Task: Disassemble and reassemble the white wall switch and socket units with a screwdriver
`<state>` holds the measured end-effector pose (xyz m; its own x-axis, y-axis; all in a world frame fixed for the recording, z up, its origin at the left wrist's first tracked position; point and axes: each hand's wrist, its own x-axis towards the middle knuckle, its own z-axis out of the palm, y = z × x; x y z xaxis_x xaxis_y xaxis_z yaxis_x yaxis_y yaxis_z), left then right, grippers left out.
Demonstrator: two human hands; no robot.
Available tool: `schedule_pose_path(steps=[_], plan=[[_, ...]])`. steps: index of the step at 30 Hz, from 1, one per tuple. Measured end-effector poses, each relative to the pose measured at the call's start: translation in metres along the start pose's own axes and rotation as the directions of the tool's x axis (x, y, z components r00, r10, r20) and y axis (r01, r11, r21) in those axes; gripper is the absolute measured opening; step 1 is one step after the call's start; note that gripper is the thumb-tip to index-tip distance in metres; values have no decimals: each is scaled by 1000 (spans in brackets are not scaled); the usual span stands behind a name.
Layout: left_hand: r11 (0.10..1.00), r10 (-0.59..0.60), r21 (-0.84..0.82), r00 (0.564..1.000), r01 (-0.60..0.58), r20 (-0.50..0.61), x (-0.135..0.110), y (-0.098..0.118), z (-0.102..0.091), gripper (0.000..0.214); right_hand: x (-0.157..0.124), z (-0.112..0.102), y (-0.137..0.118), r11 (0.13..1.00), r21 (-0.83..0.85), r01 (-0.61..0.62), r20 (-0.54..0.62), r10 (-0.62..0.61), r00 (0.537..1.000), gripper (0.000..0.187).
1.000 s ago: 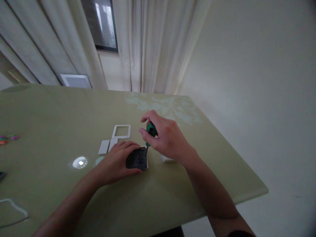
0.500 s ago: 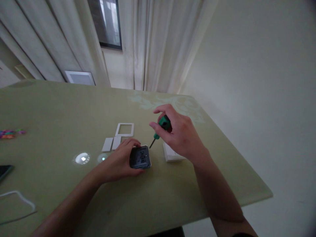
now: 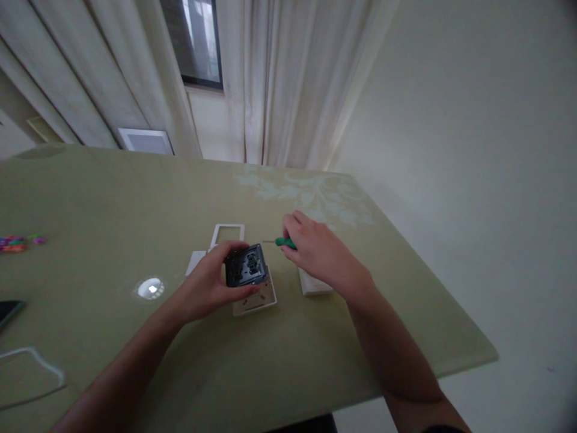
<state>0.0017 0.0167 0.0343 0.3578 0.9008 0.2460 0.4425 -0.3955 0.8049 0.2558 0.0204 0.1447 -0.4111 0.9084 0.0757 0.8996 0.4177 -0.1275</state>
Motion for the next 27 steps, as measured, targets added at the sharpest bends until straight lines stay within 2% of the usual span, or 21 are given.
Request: schedule_pose_path(steps=[2,6,12,17,21,23,25,26,27], plan=[[1000,-4,-18,999,3,-33,1,-3,1,71,0,5,-1,1000,-25,11,99,-9,995,15],[998,5,-63,993,-13,-122,3,-5,5,73,1,19,1,998,14,57,287,-58,956,42],[998,53,-20,980,-58,-192,3,-4,12,69,12,44,-1,998,0,60,379,-56,924,52],[989,-10,-146,980,-20,-198,3,-7,18,74,16,53,1,999,7,33,398,-33,917,53],[967,-58,-254,981,9,-187,3,-11,19,79,18,51,6,999,51,-7,384,-13,923,52],[953,-81,-301,981,25,-177,3,-11,19,80,19,45,7,995,97,-29,351,-7,937,42],[926,-110,-375,981,43,-159,3,-8,19,82,21,38,7,988,149,-47,288,2,958,24],[904,-124,-424,982,51,-145,3,-7,19,84,22,35,7,978,198,-59,249,8,968,23],[879,-131,-474,983,54,-131,2,-5,20,85,23,34,6,955,288,-71,209,10,978,30]])
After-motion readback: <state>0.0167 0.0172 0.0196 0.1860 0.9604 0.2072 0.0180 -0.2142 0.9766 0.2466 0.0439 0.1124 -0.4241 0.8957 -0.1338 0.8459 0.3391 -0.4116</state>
